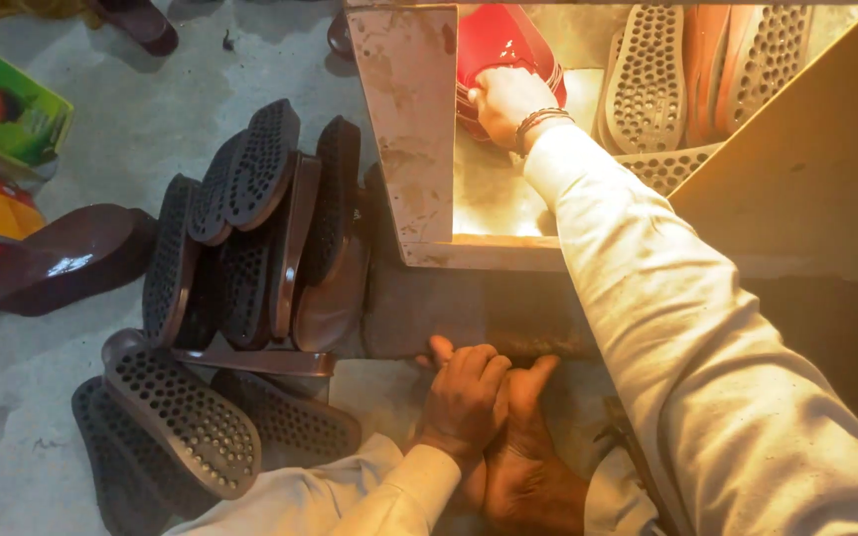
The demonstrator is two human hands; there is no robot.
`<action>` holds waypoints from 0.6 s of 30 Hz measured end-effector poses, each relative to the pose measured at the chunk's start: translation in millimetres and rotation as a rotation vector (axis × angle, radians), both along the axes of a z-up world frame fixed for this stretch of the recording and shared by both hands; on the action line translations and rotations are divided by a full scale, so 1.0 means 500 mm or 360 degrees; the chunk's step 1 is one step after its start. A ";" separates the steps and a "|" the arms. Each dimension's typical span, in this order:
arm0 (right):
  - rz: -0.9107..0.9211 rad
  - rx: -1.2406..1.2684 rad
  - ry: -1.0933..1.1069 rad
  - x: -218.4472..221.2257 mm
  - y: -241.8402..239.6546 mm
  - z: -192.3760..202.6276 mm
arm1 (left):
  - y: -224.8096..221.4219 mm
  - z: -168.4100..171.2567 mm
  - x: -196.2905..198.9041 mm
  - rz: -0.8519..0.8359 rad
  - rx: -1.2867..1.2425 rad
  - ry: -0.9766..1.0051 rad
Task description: A person is manually assembling sandals by hammering the leather upper onto the sole and shaping it while sitting on the floor.
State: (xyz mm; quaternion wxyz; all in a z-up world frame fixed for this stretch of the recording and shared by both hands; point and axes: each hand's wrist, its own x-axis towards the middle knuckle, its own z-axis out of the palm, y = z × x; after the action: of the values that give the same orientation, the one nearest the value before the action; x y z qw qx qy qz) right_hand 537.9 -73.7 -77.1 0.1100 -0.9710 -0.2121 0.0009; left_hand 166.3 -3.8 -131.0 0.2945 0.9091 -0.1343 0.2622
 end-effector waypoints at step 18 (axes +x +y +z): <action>-0.0624 0.0963 0.0765 -0.022 0.008 0.023 | -0.005 -0.006 0.000 0.0063 0.0057 -0.0048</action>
State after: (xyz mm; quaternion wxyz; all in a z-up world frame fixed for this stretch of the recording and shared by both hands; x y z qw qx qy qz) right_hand 527.0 -69.6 -65.7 0.4341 -0.8891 0.0172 0.1440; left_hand 166.3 -6.2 -133.8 0.2708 0.9127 -0.1254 0.2793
